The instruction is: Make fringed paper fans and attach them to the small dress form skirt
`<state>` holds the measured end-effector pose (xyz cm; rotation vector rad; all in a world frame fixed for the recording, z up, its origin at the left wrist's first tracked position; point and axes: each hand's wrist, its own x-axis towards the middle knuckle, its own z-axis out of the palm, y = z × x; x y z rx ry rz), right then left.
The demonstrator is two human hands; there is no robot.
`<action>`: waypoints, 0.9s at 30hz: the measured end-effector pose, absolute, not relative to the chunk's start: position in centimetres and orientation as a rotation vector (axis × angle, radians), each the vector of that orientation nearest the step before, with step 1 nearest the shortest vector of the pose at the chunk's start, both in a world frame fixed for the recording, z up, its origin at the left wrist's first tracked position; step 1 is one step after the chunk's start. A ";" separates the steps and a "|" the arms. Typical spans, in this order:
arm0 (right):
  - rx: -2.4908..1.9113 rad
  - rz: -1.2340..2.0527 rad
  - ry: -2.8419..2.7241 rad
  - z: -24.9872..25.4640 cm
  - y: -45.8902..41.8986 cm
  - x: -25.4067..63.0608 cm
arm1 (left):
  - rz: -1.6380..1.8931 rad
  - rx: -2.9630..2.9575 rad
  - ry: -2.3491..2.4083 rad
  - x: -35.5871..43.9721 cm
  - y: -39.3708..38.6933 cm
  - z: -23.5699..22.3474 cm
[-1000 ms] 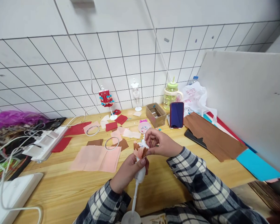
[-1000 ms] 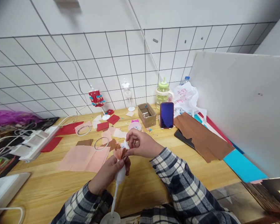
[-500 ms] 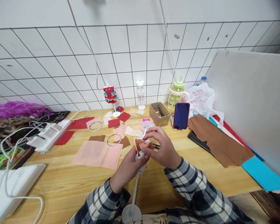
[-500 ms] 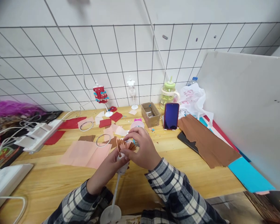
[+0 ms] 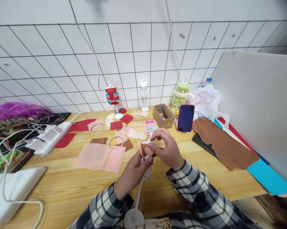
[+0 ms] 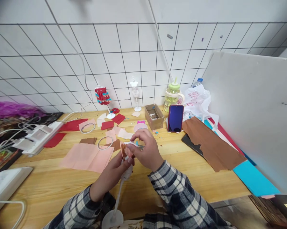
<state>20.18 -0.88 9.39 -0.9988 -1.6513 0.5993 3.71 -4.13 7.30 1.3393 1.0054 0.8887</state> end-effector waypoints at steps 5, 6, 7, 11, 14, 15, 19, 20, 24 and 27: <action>-1.057 0.704 -1.535 8.5 -0.6 21.0 | 0.888 1.139 0.974 2.8 -3.7 6.9; -1.073 0.714 -1.520 8.4 -0.6 21.1 | 0.895 1.108 0.961 2.6 -3.5 6.8; -1.085 0.720 -1.516 8.2 -0.6 21.1 | 0.904 1.092 0.954 2.4 -3.4 6.7; -1.121 0.682 -1.557 7.7 -1.1 20.6 | 0.967 1.086 0.992 2.2 -3.2 6.7; -1.157 0.688 -1.599 7.4 -1.4 19.7 | 1.054 0.987 0.970 2.6 -3.2 6.9; -1.167 0.702 -1.609 7.2 -1.5 19.4 | 1.078 0.940 0.947 2.7 -3.2 6.9; -1.195 0.767 -1.584 6.7 -1.6 18.4 | 1.078 0.807 0.903 3.0 -3.4 6.6; -1.204 0.790 -1.558 6.6 -1.5 18.2 | 1.064 0.796 0.922 2.9 -3.5 6.5; -1.248 0.890 -1.412 6.4 -1.5 17.7 | 0.981 0.819 1.025 2.6 -3.7 6.0; -1.259 0.926 -1.355 6.6 -1.5 17.7 | 0.931 0.925 1.081 2.3 -3.7 5.6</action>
